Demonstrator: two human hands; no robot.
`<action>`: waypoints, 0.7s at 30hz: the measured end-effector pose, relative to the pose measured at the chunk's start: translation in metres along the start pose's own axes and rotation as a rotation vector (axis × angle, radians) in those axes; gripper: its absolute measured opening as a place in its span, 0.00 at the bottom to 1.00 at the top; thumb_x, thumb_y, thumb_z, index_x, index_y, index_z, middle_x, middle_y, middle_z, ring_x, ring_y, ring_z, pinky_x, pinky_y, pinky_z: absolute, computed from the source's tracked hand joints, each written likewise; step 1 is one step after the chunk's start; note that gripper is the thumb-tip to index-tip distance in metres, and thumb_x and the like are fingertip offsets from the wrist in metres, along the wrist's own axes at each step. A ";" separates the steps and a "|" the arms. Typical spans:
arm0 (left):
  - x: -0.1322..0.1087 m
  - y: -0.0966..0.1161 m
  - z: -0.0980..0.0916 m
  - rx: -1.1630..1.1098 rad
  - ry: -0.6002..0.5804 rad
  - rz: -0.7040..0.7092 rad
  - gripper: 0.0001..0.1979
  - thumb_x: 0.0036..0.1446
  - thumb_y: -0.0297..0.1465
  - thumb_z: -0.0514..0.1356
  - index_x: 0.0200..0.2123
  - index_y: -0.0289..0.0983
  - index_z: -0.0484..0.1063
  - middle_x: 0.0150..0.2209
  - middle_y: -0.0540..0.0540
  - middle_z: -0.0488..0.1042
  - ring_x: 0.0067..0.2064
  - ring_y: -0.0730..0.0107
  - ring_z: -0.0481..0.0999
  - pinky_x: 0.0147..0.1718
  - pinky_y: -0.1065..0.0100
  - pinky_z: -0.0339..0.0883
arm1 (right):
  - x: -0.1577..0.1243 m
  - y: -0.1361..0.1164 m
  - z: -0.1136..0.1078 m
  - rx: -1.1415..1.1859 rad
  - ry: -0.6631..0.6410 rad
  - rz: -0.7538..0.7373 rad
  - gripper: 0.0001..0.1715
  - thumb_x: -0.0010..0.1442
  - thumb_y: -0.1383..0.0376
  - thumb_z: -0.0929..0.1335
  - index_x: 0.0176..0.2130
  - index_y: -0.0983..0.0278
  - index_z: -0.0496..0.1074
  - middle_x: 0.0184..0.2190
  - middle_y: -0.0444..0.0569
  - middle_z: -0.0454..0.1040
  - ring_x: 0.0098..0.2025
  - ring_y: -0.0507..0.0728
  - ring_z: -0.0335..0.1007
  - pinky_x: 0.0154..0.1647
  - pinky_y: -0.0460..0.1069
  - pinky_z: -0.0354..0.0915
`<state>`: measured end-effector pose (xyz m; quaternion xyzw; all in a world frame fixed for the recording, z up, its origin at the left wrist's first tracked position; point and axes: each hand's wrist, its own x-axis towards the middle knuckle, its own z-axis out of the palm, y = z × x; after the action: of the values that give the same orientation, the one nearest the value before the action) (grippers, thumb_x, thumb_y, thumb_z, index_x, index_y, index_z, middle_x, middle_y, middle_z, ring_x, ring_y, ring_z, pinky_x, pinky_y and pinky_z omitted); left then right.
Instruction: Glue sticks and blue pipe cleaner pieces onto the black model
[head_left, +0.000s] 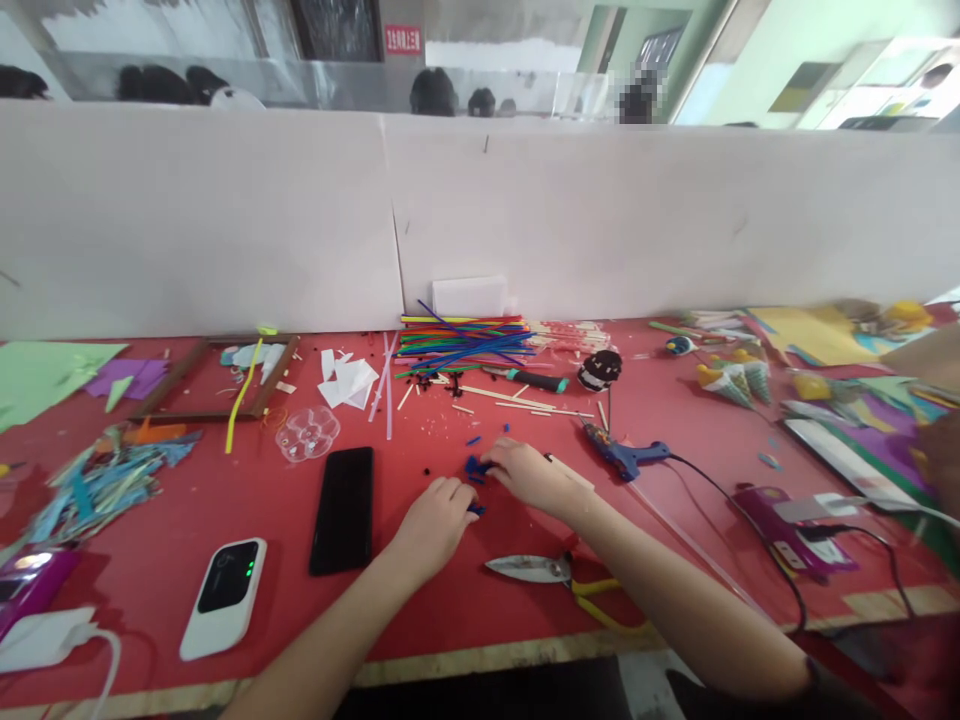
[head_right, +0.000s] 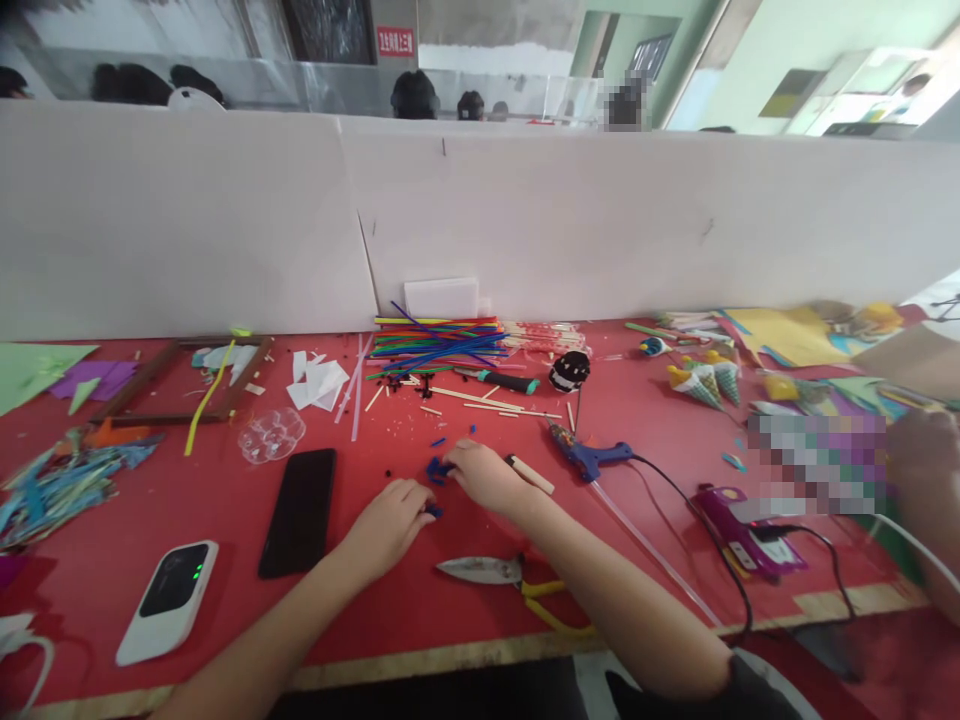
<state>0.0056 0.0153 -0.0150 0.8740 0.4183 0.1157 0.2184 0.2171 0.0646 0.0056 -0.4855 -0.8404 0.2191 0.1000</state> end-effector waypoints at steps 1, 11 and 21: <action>0.001 0.001 0.001 0.015 0.001 -0.022 0.06 0.66 0.26 0.58 0.45 0.34 0.73 0.45 0.40 0.74 0.46 0.56 0.72 0.49 0.56 0.68 | 0.001 0.001 -0.001 0.011 -0.001 -0.007 0.13 0.65 0.72 0.66 0.46 0.64 0.79 0.43 0.53 0.80 0.47 0.58 0.76 0.53 0.52 0.68; 0.018 0.015 -0.006 0.098 0.118 -0.127 0.17 0.59 0.25 0.65 0.51 0.33 0.69 0.56 0.34 0.69 0.56 0.46 0.69 0.55 0.47 0.67 | 0.029 0.020 -0.009 0.073 0.013 -0.071 0.27 0.59 0.79 0.64 0.56 0.67 0.73 0.54 0.60 0.74 0.56 0.59 0.70 0.60 0.55 0.65; 0.038 0.002 0.015 0.020 0.207 -0.055 0.29 0.57 0.24 0.67 0.60 0.33 0.63 0.58 0.33 0.72 0.61 0.49 0.70 0.60 0.49 0.66 | -0.003 0.008 0.003 0.139 0.045 -0.036 0.27 0.62 0.78 0.58 0.55 0.68 0.73 0.52 0.62 0.75 0.55 0.60 0.72 0.60 0.57 0.67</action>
<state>0.0363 0.0392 -0.0264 0.8477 0.4636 0.1950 0.1685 0.2236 0.0649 -0.0004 -0.4670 -0.8292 0.2643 0.1561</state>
